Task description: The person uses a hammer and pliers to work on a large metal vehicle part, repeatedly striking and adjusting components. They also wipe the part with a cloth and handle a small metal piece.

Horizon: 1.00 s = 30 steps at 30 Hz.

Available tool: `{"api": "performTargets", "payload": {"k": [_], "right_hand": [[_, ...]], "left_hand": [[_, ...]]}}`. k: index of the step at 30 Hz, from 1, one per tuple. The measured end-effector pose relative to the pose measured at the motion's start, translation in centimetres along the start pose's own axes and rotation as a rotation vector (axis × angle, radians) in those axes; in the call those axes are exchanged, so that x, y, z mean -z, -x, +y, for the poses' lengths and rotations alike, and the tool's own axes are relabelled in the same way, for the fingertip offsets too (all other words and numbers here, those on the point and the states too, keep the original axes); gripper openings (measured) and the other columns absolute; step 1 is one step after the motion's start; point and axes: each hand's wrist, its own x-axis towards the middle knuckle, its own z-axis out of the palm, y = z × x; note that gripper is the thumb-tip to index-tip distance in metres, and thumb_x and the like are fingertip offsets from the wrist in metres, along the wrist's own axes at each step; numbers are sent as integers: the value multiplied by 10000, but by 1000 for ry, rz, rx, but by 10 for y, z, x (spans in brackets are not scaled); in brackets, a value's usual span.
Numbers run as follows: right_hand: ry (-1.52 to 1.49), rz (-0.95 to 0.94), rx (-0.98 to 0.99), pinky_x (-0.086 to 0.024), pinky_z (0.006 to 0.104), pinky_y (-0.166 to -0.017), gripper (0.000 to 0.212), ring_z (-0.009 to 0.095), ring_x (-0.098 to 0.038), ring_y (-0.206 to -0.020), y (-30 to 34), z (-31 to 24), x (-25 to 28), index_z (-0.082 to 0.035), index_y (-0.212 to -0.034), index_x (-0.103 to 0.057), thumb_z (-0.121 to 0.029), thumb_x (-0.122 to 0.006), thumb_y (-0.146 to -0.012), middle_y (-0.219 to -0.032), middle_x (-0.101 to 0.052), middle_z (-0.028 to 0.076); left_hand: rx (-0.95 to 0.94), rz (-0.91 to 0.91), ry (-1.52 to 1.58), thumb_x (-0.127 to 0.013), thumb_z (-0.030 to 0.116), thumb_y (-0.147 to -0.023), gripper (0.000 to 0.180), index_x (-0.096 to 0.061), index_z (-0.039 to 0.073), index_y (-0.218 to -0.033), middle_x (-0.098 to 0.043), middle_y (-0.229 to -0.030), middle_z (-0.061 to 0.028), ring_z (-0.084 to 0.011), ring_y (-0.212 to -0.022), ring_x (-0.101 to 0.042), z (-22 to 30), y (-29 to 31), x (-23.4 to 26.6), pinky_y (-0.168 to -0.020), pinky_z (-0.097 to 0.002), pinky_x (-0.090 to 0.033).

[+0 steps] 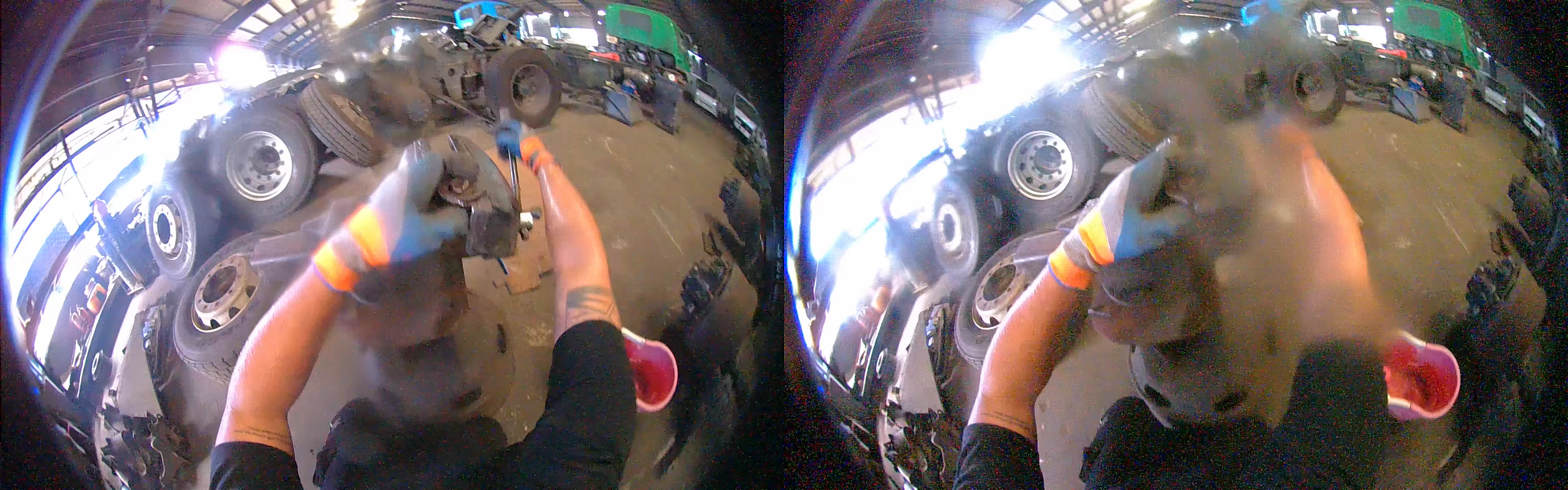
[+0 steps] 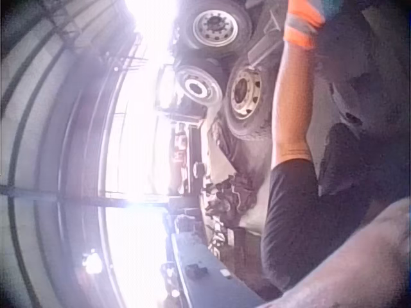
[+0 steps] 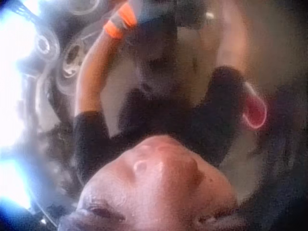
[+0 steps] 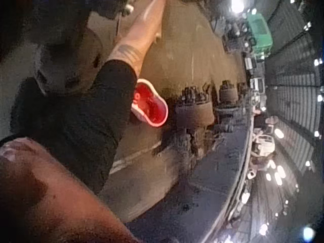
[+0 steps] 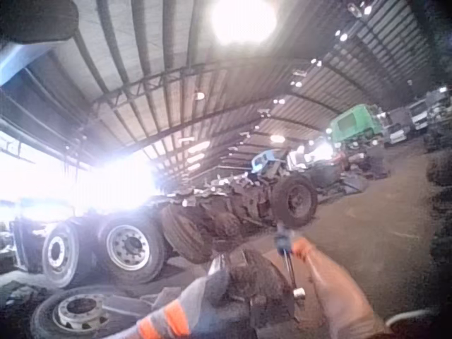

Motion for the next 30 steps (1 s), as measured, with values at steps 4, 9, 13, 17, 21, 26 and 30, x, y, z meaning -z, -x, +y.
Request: {"api": "performTargets", "payload": {"k": [4,9,13,17,21,26,30], "right_hand": [[-52,-228,-474,-450,294,-601,302,120,-557,-670,95,99,-40,-48,-926,-665,-296,-509,-853,-757,-621,30],[-155,-87,-704,-413,276,-591,492,116,-531,-641,260,150,-109,-45,-961,-680,-457,-410,-949,-765,-638,31],[-87,64,-621,-412,278,-582,485,108,-511,-628,383,203,-134,-33,-980,-646,-474,-446,-957,-751,-616,22],[354,318,-433,-411,281,-549,410,100,-493,-616,452,185,-158,-31,-929,-607,-431,-520,-940,-707,-574,11],[177,409,-527,-409,284,-547,415,105,-502,-600,452,120,-169,-31,-920,-602,-436,-513,-945,-684,-563,10],[214,602,-546,-400,314,-525,491,133,-535,-586,480,75,-151,-37,-766,-617,-464,-465,-956,-609,-549,28],[291,602,-650,-387,368,-500,561,157,-551,-586,471,17,-146,-35,-616,-576,-463,-452,-957,-548,-548,66]], "left_hand": [[-6,39,-67,-682,78,-710,423,-563,-26,-1102,-566,-950,-153,-239,-888,-564,-7,-2,-6,-808,-357,-466],[-17,64,-126,-664,107,-709,409,-580,0,-1095,-593,-969,-187,-304,-906,-585,-16,5,-3,-809,-375,-469],[-122,51,-86,-656,134,-711,380,-601,17,-1068,-612,-939,-183,-315,-890,-599,-20,2,-7,-798,-383,-476],[-112,63,61,-656,135,-681,388,-625,18,-1050,-640,-824,-166,-330,-825,-611,-18,-1,-9,-780,-384,-484],[-271,156,-178,-675,224,-674,380,-645,37,-1003,-651,-803,-165,-353,-837,-616,-19,4,-1,-771,-416,-484],[-267,129,-347,-759,442,-597,594,-630,58,-1032,-658,-850,-163,-357,-853,-619,-20,-7,-11,-801,-442,-472],[-180,266,-319,-825,530,-492,826,-576,74,-1134,-670,-845,-134,-324,-849,-643,-16,3,-12,-790,-426,-497]]}}
